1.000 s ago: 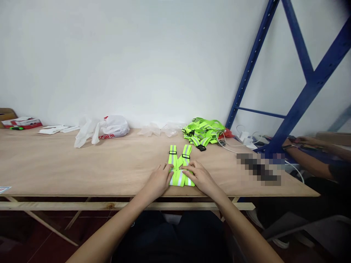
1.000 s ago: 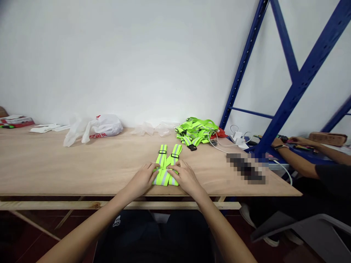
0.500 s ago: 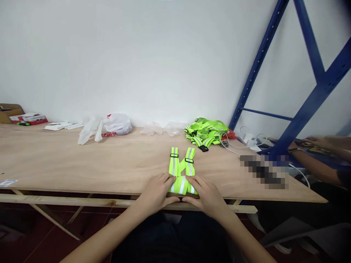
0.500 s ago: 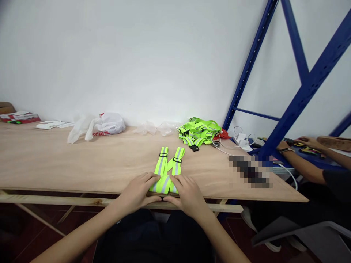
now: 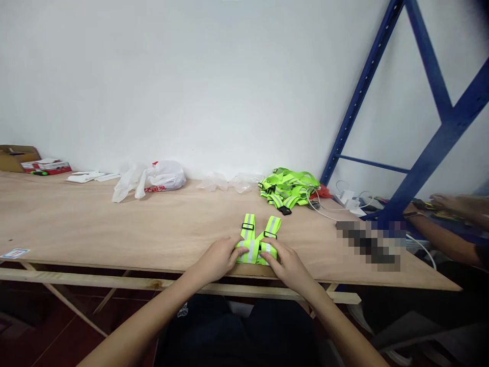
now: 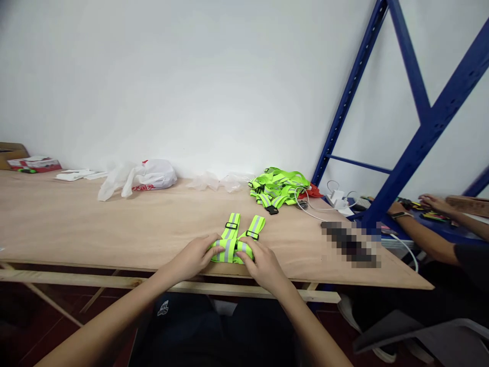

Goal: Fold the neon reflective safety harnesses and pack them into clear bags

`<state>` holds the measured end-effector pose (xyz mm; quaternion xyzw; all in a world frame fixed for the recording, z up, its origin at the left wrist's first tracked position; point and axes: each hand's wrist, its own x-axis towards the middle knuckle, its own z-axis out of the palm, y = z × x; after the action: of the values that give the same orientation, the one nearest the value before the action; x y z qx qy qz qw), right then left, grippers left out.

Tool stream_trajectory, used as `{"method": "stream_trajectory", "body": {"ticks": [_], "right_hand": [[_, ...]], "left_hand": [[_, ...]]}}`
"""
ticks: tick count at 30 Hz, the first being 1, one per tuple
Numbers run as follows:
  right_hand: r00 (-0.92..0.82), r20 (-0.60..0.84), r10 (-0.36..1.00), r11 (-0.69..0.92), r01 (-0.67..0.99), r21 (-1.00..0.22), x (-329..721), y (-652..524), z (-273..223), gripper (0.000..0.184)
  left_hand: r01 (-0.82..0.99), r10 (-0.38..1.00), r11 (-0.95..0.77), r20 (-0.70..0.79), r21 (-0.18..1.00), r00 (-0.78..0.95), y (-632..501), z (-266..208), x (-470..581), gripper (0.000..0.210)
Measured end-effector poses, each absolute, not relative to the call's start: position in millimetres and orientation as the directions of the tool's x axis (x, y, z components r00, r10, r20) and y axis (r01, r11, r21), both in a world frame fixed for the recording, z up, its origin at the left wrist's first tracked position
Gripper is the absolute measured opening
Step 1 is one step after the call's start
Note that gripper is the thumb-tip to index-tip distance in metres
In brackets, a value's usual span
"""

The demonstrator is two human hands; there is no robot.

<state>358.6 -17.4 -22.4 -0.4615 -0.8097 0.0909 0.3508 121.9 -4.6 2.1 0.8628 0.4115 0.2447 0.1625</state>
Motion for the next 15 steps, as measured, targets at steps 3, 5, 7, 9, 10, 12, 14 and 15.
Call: {"method": "stream_trajectory", "body": {"ticks": [3, 5, 7, 9, 10, 12, 14, 15], "right_hand": [[-0.283, 0.462, 0.841, 0.502, 0.725, -0.471, 356.6, -10.3, -21.1, 0.028], [-0.265, 0.479, 0.837, 0.476, 0.784, -0.398, 356.8, -8.3, -21.4, 0.029], [-0.239, 0.502, 0.831, 0.429, 0.85, -0.306, 357.7, -7.9, -23.0, 0.03], [-0.207, 0.516, 0.831, 0.375, 0.895, -0.243, 358.9, -8.2, -25.2, 0.032], [-0.199, 0.517, 0.832, 0.36, 0.904, -0.231, 359.4, -8.3, -26.2, 0.034], [-0.201, 0.506, 0.839, 0.361, 0.901, -0.241, 360.5, -7.8, -27.5, 0.036], [-0.222, 0.494, 0.841, 0.394, 0.877, -0.276, 361.8, -5.8, -27.6, 0.035], [-0.235, 0.491, 0.839, 0.415, 0.86, -0.297, 362.6, -4.5, -27.2, 0.034]], "left_hand": [[0.635, 0.784, -0.615, 0.28, 0.467, 0.554, 11.5, 5.5, 127.1, 0.035], [0.656, 0.774, -0.628, 0.254, 0.418, 0.58, 21.0, 8.1, 130.7, 0.037], [0.677, 0.761, -0.645, 0.216, 0.355, 0.612, 29.7, 10.9, 134.0, 0.037], [0.689, 0.749, -0.658, 0.18, 0.303, 0.637, 37.3, 13.5, 136.2, 0.036], [0.69, 0.743, -0.666, 0.165, 0.284, 0.649, 40.4, 14.5, 136.8, 0.037], [0.683, 0.725, -0.686, 0.15, 0.253, 0.672, 45.2, 15.7, 136.9, 0.04], [0.66, 0.695, -0.717, 0.164, 0.224, 0.7, 48.5, 15.8, 136.0, 0.042], [0.644, 0.678, -0.734, 0.183, 0.218, 0.711, 49.6, 15.6, 135.3, 0.042]]}}
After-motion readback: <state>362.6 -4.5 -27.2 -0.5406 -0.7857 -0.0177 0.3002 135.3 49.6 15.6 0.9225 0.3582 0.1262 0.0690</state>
